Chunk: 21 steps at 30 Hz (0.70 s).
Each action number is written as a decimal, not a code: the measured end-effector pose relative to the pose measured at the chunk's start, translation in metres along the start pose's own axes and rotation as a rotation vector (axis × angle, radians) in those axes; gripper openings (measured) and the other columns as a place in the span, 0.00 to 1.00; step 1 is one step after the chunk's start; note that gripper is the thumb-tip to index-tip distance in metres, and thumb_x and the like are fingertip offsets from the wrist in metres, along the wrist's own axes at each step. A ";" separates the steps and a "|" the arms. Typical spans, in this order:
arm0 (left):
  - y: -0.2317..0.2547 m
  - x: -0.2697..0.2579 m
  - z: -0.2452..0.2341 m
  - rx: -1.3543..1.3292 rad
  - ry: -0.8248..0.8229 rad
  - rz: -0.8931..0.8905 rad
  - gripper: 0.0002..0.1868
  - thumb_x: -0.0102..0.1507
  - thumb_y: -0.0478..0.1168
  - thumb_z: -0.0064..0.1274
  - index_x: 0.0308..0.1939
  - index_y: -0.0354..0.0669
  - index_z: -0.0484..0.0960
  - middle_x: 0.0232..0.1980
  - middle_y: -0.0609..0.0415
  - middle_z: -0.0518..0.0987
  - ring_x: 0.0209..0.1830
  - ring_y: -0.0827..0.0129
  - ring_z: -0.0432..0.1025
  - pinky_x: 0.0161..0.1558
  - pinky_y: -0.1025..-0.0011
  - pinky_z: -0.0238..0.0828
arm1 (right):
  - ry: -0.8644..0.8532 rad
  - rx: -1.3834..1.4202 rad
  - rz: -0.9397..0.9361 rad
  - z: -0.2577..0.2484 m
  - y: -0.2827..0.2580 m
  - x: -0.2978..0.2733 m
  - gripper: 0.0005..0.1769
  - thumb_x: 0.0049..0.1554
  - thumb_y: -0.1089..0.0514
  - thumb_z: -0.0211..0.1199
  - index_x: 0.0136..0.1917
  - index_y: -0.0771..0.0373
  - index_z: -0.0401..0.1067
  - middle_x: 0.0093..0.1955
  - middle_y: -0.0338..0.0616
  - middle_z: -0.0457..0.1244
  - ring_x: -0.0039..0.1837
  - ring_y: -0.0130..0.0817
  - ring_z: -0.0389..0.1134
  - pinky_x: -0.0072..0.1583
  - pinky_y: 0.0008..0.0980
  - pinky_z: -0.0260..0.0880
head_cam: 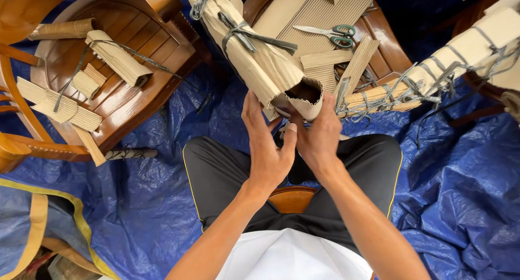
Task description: Wrapping wooden chairs with protective corrugated cardboard and securing them with plastic ties for shipment or storage.
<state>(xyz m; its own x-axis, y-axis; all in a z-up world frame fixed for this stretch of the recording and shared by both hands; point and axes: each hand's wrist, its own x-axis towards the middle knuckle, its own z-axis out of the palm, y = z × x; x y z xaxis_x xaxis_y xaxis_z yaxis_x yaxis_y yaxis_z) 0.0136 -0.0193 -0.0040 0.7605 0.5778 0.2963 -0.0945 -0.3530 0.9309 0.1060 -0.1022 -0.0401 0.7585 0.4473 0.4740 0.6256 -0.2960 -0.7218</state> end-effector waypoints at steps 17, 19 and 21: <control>-0.006 0.001 0.009 0.164 0.050 0.072 0.49 0.68 0.41 0.54 0.81 0.31 0.37 0.81 0.29 0.42 0.82 0.38 0.50 0.75 0.52 0.63 | 0.152 0.678 0.541 0.032 -0.017 0.007 0.34 0.59 0.36 0.53 0.62 0.68 0.60 0.51 0.51 0.68 0.49 0.39 0.74 0.49 0.38 0.77; -0.004 0.001 0.012 0.267 0.074 0.152 0.49 0.68 0.40 0.55 0.81 0.30 0.38 0.81 0.28 0.42 0.83 0.35 0.47 0.79 0.48 0.56 | 0.219 0.181 0.419 0.043 -0.007 0.002 0.34 0.57 0.41 0.66 0.60 0.69 0.58 0.47 0.53 0.69 0.45 0.40 0.75 0.45 0.41 0.75; 0.000 0.001 0.011 0.236 0.062 0.087 0.49 0.68 0.41 0.54 0.80 0.26 0.37 0.80 0.24 0.42 0.81 0.33 0.48 0.76 0.48 0.57 | 0.291 -0.021 0.272 0.050 0.004 -0.005 0.39 0.56 0.52 0.75 0.65 0.72 0.53 0.54 0.65 0.61 0.52 0.52 0.69 0.49 0.52 0.69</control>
<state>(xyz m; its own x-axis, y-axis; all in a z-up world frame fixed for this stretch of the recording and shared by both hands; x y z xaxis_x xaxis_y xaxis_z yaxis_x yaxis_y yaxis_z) 0.0218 -0.0271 -0.0060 0.7144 0.5794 0.3923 0.0000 -0.5606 0.8281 0.0958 -0.0638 -0.0708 0.9151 0.0927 0.3923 0.3960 -0.3894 -0.8316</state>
